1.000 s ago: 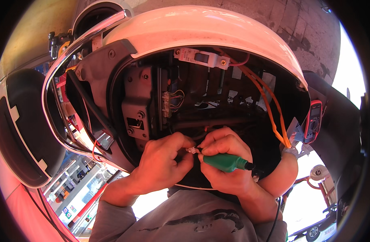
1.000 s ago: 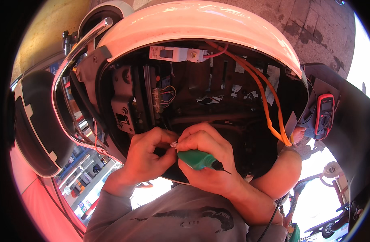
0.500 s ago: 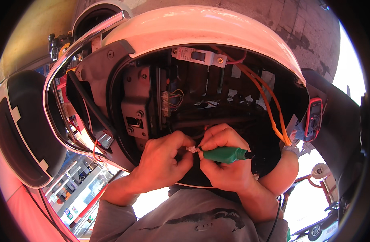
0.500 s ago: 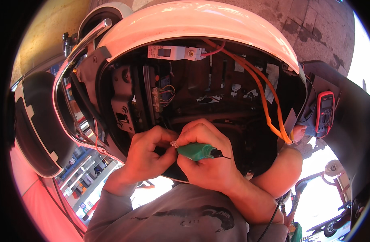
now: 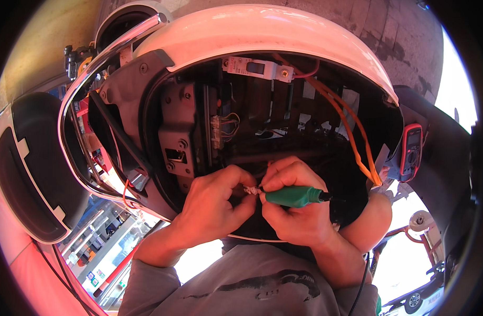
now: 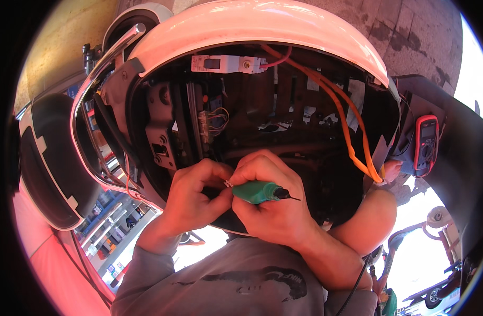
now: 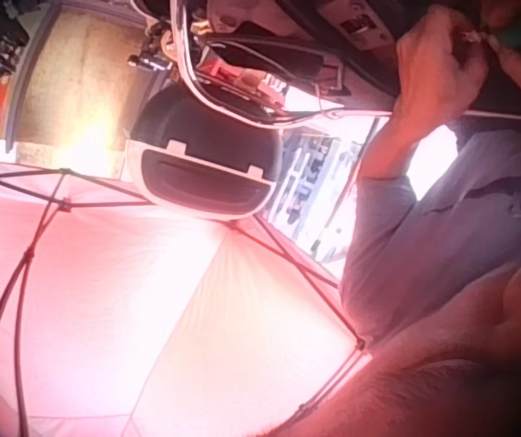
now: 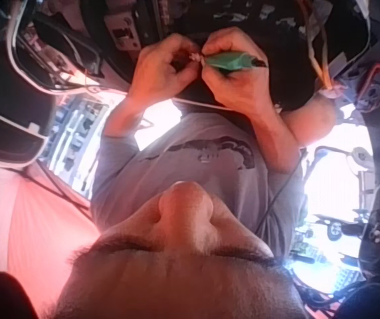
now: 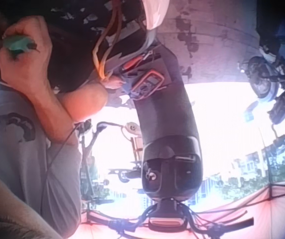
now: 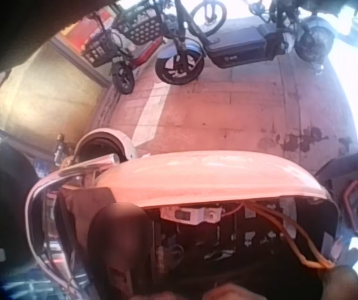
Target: The person uses a green-handled screwdriver to tighten a small screw on a circuit board inside the open compartment of a white scooter. The person holds the wires and adjusts the screwdriver repeatedly to secure the connection.
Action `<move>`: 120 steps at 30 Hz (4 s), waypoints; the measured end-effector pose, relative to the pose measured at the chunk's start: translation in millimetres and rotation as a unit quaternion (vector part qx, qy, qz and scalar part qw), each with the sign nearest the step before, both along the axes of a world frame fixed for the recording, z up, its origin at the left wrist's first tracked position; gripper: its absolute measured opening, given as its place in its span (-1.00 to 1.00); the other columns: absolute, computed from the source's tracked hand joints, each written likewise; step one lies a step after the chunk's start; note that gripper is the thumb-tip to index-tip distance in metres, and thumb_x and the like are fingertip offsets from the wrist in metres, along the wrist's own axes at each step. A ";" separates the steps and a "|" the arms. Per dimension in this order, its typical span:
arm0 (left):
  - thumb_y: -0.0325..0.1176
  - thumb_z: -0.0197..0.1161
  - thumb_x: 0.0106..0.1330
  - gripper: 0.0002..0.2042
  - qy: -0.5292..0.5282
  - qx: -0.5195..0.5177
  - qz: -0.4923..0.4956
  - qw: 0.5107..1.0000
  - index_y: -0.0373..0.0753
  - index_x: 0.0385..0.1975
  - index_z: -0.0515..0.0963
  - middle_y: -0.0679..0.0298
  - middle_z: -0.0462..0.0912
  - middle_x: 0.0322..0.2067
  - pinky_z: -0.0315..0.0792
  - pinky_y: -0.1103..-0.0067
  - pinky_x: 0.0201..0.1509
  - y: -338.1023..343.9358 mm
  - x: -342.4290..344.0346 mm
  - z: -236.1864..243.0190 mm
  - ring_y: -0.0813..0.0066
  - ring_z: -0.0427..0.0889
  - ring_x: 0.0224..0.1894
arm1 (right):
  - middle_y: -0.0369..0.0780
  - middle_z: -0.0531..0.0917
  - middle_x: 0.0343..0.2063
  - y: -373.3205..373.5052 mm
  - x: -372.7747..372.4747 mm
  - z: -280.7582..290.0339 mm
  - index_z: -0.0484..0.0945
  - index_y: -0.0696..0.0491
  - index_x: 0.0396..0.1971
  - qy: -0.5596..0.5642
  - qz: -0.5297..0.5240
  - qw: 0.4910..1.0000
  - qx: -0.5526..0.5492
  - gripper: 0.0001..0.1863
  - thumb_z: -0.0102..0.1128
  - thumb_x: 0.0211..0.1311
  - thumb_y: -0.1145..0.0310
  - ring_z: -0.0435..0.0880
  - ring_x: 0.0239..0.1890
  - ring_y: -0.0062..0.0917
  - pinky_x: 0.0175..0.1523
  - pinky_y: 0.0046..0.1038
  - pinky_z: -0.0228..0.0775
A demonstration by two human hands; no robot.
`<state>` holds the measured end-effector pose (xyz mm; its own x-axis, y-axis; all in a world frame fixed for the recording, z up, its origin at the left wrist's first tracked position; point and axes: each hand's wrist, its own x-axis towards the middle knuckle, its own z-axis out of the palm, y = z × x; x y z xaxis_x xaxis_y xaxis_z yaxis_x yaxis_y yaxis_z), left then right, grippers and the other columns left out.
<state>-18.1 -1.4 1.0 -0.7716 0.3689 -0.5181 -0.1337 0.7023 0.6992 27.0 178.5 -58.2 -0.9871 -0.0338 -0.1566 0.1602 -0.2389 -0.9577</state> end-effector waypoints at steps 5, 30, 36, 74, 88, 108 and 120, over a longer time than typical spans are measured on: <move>-0.69 0.39 0.16 -0.79 0.005 0.020 0.003 1.000 -0.40 -0.23 0.56 0.10 0.72 -0.18 0.71 0.50 -0.17 -0.8 -0.3 -1.9 0.27 0.82 -0.22 | -0.11 0.61 -0.18 0.5 4.5 -1.6 0.51 0.15 -0.23 -0.031 -0.007 0.998 -0.055 -0.67 0.28 0.07 0.83 0.68 -0.21 -0.56 0.10 -0.43 0.58; -0.70 0.36 0.19 -0.75 -0.043 0.039 0.020 0.998 -0.41 -0.14 0.57 0.07 0.71 -0.14 0.72 0.51 -0.11 -6.2 0.1 -1.0 0.30 0.81 -0.17 | -0.16 0.64 -0.28 -2.6 3.2 -1.8 0.59 0.12 -0.26 -0.048 -0.021 0.995 -0.080 -0.70 0.33 0.00 0.76 0.70 -0.22 -0.42 -0.11 -0.46 0.54; -0.69 0.34 0.21 -0.73 -0.063 0.019 0.051 0.996 -0.43 -0.08 0.58 0.08 0.71 -0.16 0.70 0.53 -0.11 -2.3 1.7 1.4 0.33 0.83 -0.21 | -0.14 0.61 -0.26 -1.9 3.8 -4.8 0.52 0.16 -0.25 -0.024 -0.023 0.997 -0.067 -0.68 0.30 0.05 0.84 0.66 -0.24 -0.52 -0.02 -0.50 0.52; -0.71 0.33 0.21 -0.76 -0.026 0.035 0.023 0.999 -0.41 -0.14 0.53 0.07 0.70 -0.10 0.67 0.52 -0.20 -5.9 3.2 -3.6 0.32 0.82 -0.24 | -0.12 0.64 -0.28 -0.6 1.3 -5.3 0.53 0.15 -0.26 0.019 0.006 0.999 -0.027 -0.67 0.33 0.01 0.83 0.68 -0.29 -0.54 -0.14 -0.53 0.56; -0.71 0.33 0.19 -0.76 -0.018 0.042 0.024 0.999 -0.42 -0.14 0.55 0.06 0.70 -0.12 0.68 0.52 -0.19 -5.5 2.9 -4.1 0.29 0.81 -0.24 | -0.12 0.63 -0.25 0.3 3.7 -2.4 0.53 0.16 -0.26 -0.028 0.016 0.999 -0.036 -0.69 0.34 0.04 0.81 0.66 -0.27 -0.59 -0.03 -0.52 0.54; -0.69 0.34 0.19 -0.78 -0.013 0.040 0.012 0.999 -0.41 -0.17 0.57 0.08 0.71 -0.23 0.68 0.49 -0.20 -5.3 1.0 -2.9 0.25 0.81 -0.26 | -0.13 0.67 -0.34 0.4 -0.8 2.6 0.58 0.11 -0.32 0.009 0.009 1.000 -0.002 -0.65 0.40 -0.13 0.78 0.71 -0.30 -0.39 -0.04 -0.35 0.60; -0.77 0.31 0.21 -0.78 -0.028 0.012 -0.012 0.999 -0.44 -0.16 0.59 0.06 0.73 -0.11 0.74 0.49 -0.04 -6.6 -0.4 2.3 0.30 0.82 -0.10 | -0.13 0.66 -0.33 1.2 -1.6 -0.4 0.57 0.14 -0.33 0.007 0.027 0.999 -0.016 -0.68 0.40 -0.10 0.78 0.68 -0.30 -0.43 -0.09 -0.42 0.55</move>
<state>-18.5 -8.0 3.4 -0.7329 0.3999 -0.5504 -0.1560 0.6886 0.7081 25.4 179.7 -58.6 -0.9858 -0.0923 -0.1406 0.1603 -0.2613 -0.9519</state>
